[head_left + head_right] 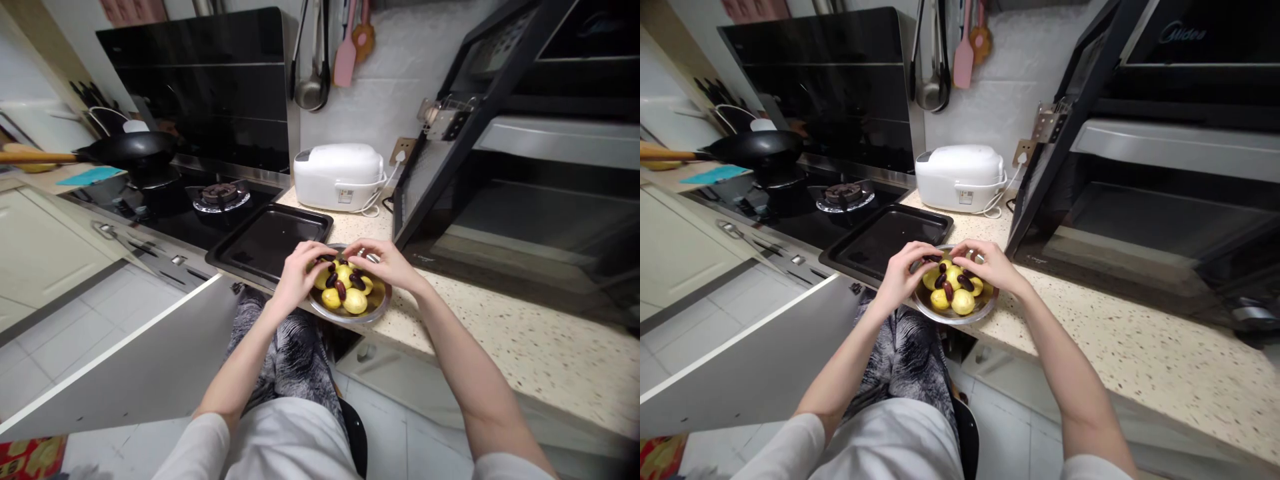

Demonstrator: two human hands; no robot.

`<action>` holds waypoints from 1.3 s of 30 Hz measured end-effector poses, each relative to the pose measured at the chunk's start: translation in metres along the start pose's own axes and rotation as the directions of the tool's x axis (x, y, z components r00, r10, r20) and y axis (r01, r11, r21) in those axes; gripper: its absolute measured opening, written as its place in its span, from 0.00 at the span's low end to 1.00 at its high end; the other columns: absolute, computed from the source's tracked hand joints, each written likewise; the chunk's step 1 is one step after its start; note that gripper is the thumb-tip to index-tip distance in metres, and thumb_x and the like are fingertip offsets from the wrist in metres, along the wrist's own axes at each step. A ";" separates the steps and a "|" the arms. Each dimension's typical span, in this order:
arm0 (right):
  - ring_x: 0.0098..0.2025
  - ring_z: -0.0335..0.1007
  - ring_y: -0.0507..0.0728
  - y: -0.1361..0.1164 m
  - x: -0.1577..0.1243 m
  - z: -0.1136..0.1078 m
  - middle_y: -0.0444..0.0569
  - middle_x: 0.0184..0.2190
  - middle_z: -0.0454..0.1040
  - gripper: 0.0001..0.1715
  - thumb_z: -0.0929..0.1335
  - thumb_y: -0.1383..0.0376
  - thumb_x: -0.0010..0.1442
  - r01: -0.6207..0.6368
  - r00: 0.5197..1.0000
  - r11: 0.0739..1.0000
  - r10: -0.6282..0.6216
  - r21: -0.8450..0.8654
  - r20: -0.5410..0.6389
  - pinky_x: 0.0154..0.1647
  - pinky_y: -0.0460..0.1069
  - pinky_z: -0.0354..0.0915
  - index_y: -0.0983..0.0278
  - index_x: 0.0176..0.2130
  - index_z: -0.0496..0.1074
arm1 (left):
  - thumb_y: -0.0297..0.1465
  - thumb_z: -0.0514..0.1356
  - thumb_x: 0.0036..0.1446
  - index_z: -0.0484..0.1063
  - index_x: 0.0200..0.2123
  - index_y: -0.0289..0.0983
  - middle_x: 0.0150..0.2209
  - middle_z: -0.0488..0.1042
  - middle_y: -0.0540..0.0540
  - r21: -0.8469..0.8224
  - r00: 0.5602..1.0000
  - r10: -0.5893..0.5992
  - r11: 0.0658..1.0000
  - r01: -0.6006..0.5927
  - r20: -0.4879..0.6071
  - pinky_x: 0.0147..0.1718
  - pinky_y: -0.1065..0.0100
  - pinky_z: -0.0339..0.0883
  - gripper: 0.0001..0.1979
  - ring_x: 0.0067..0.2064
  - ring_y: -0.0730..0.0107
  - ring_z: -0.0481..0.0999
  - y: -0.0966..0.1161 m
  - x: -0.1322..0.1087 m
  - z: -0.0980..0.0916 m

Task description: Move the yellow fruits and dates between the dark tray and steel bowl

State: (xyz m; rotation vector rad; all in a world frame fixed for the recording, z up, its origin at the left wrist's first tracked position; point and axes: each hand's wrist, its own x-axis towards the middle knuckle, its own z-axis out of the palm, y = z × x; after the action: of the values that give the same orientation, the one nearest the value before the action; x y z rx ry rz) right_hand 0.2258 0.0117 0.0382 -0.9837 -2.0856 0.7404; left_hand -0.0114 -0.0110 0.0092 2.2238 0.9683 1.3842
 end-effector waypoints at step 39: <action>0.41 0.76 0.60 0.021 0.003 -0.018 0.51 0.41 0.83 0.09 0.71 0.59 0.63 0.022 0.999 0.990 -0.015 -0.141 0.050 0.40 0.52 0.69 0.61 0.40 0.81 | 0.24 0.62 0.67 0.80 0.46 0.39 0.46 0.82 0.43 -0.073 0.959 0.047 0.995 -0.070 -0.280 0.55 0.57 0.74 0.08 0.52 0.61 0.80 0.022 -0.047 0.016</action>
State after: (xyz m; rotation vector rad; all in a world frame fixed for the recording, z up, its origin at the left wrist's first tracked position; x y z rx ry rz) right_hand 0.2469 0.0284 0.0344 -1.0308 -2.2119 0.6191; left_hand -0.0025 -0.0587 -0.0150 2.0493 0.9204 1.7670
